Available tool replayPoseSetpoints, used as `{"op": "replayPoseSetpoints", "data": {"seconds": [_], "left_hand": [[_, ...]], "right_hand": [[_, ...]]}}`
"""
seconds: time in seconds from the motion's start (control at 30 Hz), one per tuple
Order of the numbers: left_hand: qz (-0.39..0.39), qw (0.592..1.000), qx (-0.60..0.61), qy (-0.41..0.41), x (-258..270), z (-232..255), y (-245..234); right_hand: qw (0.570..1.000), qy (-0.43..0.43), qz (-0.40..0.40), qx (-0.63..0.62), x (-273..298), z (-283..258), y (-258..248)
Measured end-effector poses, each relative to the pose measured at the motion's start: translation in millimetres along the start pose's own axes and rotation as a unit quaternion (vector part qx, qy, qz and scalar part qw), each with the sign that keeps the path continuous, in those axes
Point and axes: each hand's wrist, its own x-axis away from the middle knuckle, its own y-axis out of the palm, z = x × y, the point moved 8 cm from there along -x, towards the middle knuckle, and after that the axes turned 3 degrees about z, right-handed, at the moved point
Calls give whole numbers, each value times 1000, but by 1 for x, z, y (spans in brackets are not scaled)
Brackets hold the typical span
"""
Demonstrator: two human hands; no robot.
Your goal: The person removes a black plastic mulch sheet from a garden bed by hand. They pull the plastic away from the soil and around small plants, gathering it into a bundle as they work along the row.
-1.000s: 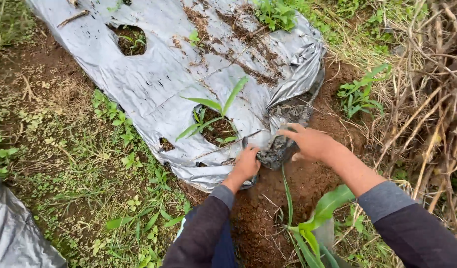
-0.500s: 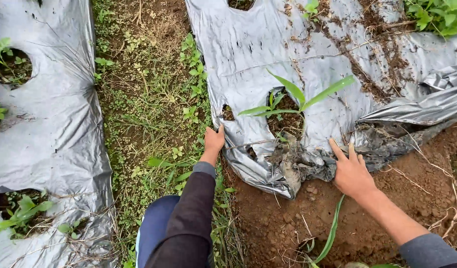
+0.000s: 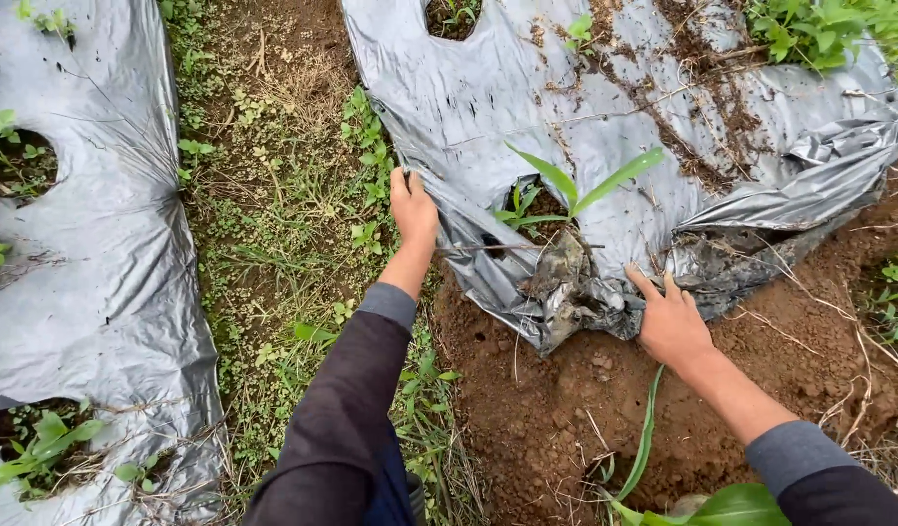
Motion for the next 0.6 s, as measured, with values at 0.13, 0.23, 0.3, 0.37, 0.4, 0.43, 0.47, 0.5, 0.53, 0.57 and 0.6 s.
{"op": "replayPoseSetpoints", "data": {"seconds": [0.13,0.23,0.3,0.37,0.4,0.43,0.47,0.5,0.53,0.57,0.6], "left_hand": [[24,987,161,16,-25,58,29],[-28,961,271,-44,-36,111,63],[-101,937,326,-68,-13,167,74],[-169,905,378,-95,5,189,103],[-251,905,343,8,9,207,125],[-329,888,303,111,18,224,145],[-332,885,305,117,33,225,151],[-348,907,70,225,57,227,164],[-339,869,-170,317,81,220,178],[-342,866,-169,322,92,204,194],[-354,865,-151,322,102,190,211]], "right_hand": [[996,-23,86,9,-21,9,22],[948,15,300,-102,-7,31,-81],[912,38,361,-191,3,58,-156],[863,61,419,-275,9,90,-208],[804,57,503,-311,14,106,-237],[736,52,582,-342,21,124,-264],[734,53,587,-337,7,131,-266],[697,53,587,-409,-7,146,-265],[657,55,579,-478,-20,159,-259],[656,59,584,-476,-16,152,-261],[745,93,432,-499,-38,141,-251]]}}
